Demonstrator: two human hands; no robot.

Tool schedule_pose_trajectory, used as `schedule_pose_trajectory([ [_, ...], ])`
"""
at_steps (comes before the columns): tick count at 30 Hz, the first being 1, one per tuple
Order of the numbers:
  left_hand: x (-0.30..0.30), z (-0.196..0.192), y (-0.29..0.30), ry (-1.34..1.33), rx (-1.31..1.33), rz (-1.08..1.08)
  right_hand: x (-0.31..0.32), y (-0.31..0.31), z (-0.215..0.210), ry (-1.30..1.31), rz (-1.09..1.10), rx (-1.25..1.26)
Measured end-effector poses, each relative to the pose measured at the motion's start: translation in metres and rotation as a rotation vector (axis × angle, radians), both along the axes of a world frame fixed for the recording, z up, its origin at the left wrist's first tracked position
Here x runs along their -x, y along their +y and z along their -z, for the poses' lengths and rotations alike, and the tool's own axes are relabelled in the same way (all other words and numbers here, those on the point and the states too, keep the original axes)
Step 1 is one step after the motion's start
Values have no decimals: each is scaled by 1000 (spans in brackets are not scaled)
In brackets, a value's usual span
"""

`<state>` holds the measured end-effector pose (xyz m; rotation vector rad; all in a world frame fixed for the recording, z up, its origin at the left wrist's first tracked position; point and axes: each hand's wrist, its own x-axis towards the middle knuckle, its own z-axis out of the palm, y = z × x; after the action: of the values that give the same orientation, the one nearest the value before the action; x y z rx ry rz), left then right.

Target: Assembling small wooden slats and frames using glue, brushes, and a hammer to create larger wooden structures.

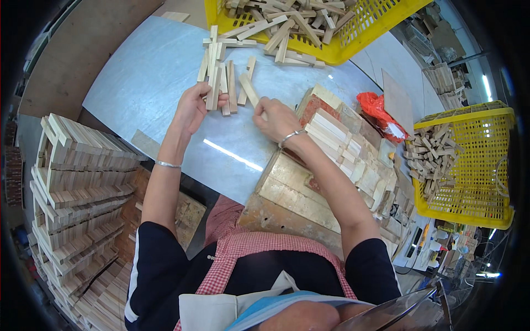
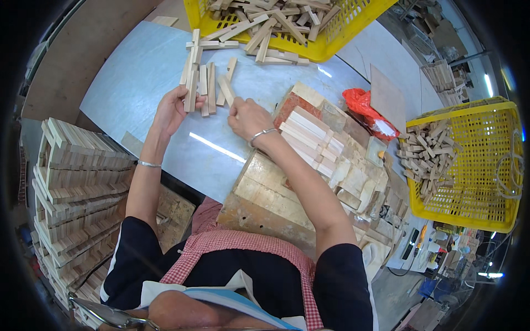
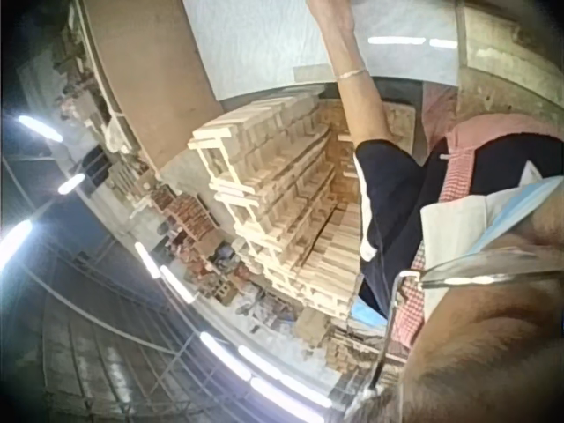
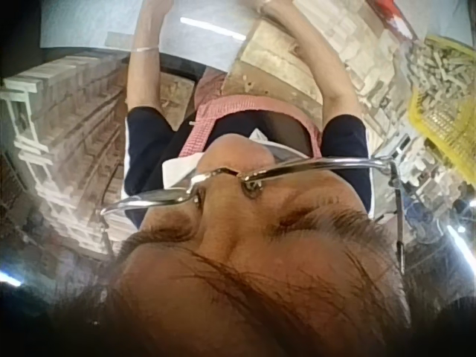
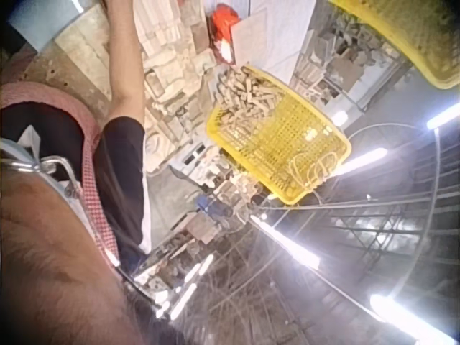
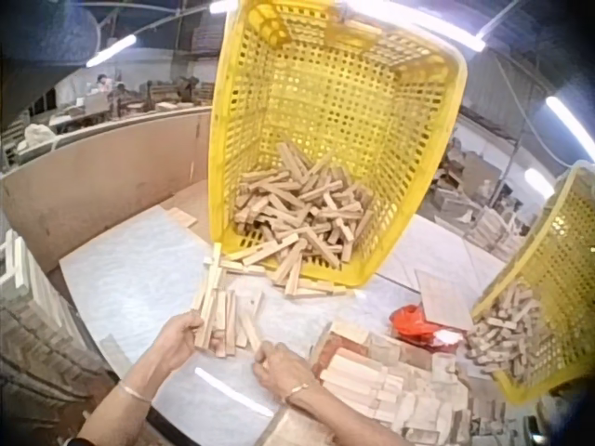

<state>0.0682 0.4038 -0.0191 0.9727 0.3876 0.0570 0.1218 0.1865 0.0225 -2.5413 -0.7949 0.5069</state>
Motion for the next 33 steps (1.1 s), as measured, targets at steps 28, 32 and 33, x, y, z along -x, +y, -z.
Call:
schedule_pose_trajectory([
  [28,45,-26,-208,-893,-1522,380,-44,-250,12,-36,435,-520],
  [32,42,-26,-208,-966,-1660,333,-40,-244,8,-58,340,-551],
  [33,42,-27,-208,-964,-1666,330,-39,-243,5,-58,336,-556],
])
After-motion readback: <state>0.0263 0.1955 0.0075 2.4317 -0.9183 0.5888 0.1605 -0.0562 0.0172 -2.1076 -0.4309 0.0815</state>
